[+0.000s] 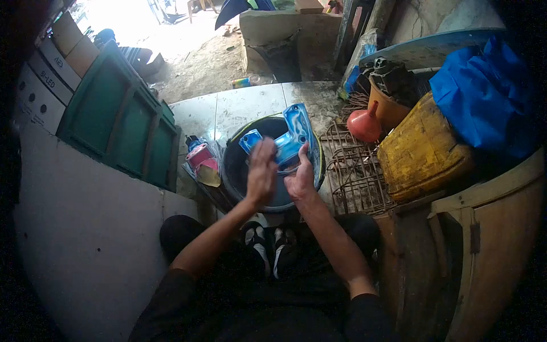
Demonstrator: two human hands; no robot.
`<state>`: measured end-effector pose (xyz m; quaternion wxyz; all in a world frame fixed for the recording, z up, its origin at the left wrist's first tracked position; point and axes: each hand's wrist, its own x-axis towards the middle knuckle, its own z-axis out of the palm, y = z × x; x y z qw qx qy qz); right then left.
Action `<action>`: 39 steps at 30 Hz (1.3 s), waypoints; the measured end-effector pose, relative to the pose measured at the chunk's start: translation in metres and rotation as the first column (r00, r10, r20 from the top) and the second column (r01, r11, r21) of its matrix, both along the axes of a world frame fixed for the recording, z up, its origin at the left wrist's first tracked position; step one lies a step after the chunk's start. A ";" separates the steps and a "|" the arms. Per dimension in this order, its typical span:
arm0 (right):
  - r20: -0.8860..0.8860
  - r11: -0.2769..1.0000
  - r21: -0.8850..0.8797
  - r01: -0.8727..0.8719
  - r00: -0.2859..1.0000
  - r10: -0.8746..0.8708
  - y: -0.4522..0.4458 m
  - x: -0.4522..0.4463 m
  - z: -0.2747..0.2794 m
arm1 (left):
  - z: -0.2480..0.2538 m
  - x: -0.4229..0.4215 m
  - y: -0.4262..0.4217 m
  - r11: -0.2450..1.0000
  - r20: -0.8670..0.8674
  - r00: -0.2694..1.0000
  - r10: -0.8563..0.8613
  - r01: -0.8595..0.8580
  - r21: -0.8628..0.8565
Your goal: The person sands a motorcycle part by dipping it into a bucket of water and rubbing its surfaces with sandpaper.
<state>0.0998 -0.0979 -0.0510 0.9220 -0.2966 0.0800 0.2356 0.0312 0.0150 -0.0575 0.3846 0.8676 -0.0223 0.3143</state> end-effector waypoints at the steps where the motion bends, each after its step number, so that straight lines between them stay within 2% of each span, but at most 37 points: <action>1: 0.002 1.000 0.002 0.005 1.000 -0.005 0.000 -0.003 0.006 | -0.003 0.011 0.013 0.996 -0.090 0.992 0.088 -0.087 0.018; 3: -0.078 1.000 -0.008 0.025 0.997 -0.026 0.004 -0.010 0.017 | -0.018 0.021 0.030 0.955 -0.162 0.970 0.183 -0.215 -0.206; 4: -0.088 0.997 -0.044 0.058 0.994 -0.062 0.008 -0.011 0.014 | -0.023 0.017 0.024 0.963 -0.147 0.960 0.238 -0.252 -0.091; 5: -0.083 0.998 -0.044 0.053 0.995 -0.056 0.004 -0.006 0.006 | -0.030 0.006 0.012 0.969 -0.129 0.974 0.185 -0.202 -0.139; 7: -0.079 0.990 0.090 -0.106 0.990 0.113 -0.004 0.002 -0.013 | -0.009 -0.021 -0.009 0.989 -0.021 0.999 -0.036 0.039 0.142; 8: -0.192 0.996 0.047 -0.076 0.978 0.084 -0.007 -0.001 -0.002 | 0.008 -0.029 -0.015 0.974 -0.067 0.994 -0.088 0.100 0.204; 9: -0.196 0.996 0.046 -0.075 0.977 0.083 -0.006 -0.002 0.006 | 0.004 -0.023 -0.010 0.974 -0.071 0.993 -0.089 0.102 0.203; 11: -0.066 0.998 -0.065 0.002 0.998 -0.007 -0.005 -0.002 0.015 | -0.006 0.004 0.010 0.996 -0.004 0.998 -0.058 0.058 0.074; 13: -0.050 0.999 -0.026 0.035 0.998 -0.037 -0.002 -0.003 0.012 | -0.014 0.022 0.031 0.992 -0.148 0.984 0.097 -0.108 -0.068; 15: -0.084 1.000 -0.026 0.013 0.996 -0.015 0.002 -0.007 0.006 | -0.034 0.021 0.034 0.963 -0.195 0.956 0.217 -0.243 -0.118; 16: -0.051 1.000 -0.023 0.008 0.999 -0.009 0.004 -0.007 0.002 | -0.028 0.011 0.018 0.942 -0.210 0.947 0.242 -0.281 -0.183; 17: -0.047 1.000 -0.018 0.003 0.999 -0.004 0.004 -0.002 -0.001 | -0.036 0.001 0.009 0.986 -0.105 0.989 0.108 -0.120 -0.112; 19: -0.146 0.996 0.012 -0.089 0.985 0.090 -0.005 0.003 -0.005 | -0.002 -0.026 -0.014 0.989 -0.103 0.990 -0.091 0.102 0.106; 21: -0.173 0.998 0.002 -0.064 0.983 0.063 -0.006 0.004 -0.007 | -0.009 -0.012 -0.003 0.980 -0.086 0.985 -0.150 0.159 0.117; 23: -0.085 0.998 -0.054 0.016 0.996 -0.020 -0.001 0.002 -0.005 | -0.016 0.011 0.016 0.993 -0.140 0.990 -0.016 -0.001 -0.122; 24: -0.081 0.996 -0.088 0.008 0.997 -0.015 0.003 -0.003 0.003 | -0.050 0.027 0.034 0.977 -0.135 0.976 0.169 -0.147 0.156; 25: -0.078 0.996 -0.086 0.007 0.997 -0.014 0.004 -0.002 0.000 | -0.060 0.032 0.040 0.955 -0.249 0.941 0.231 -0.268 -0.128; 27: -0.155 0.997 -0.058 -0.041 0.987 0.032 0.009 -0.002 -0.013 | -0.100 0.032 0.040 0.942 -0.250 0.909 0.335 -0.331 0.059; 28: -0.148 0.995 -0.097 -0.029 0.989 0.015 0.010 -0.003 -0.010 | -0.043 0.014 0.024 0.960 -0.443 0.890 0.110 -0.211 -0.185; 29: -0.132 0.992 -0.125 -0.028 0.991 0.012 0.008 0.002 -0.020 | -0.022 -0.004 0.003 0.989 -0.214 0.976 0.041 -0.070 -0.129; 31: -0.369 0.992 -0.112 -0.061 0.929 0.015 0.002 0.009 -0.018 | -0.010 -0.018 -0.019 0.990 -0.134 0.990 -0.036 0.053 0.130; 32: -0.245 0.995 0.011 -0.095 0.965 0.094 -0.002 0.011 -0.034 | -0.012 -0.011 -0.012 0.994 -0.153 0.984 -0.089 0.097 0.046; 33: -0.253 0.996 0.008 -0.092 0.963 0.091 -0.002 0.005 -0.031 | -0.008 -0.001 0.000 0.992 -0.155 0.982 -0.111 0.100 -0.080; 35: -0.149 0.993 -0.111 -0.035 0.989 0.019 0.005 -0.001 -0.016 | -0.047 0.021 0.031 0.968 -0.225 0.967 0.121 -0.065 0.242; 36: -0.160 0.995 -0.077 -0.058 0.986 0.045 0.008 -0.001 -0.020 | -0.041 0.027 0.032 0.960 -0.286 0.927 0.242 -0.271 -0.066; 37: -0.156 0.995 -0.075 -0.063 0.986 0.051 0.009 -0.001 -0.023 | -0.035 0.025 0.031 0.959 -0.282 0.927 0.248 -0.276 -0.065; 39: -0.169 0.992 -0.124 -0.009 0.986 -0.012 0.011 -0.001 -0.028 | -0.018 0.010 0.022 0.979 -0.534 0.845 0.023 -0.127 -0.159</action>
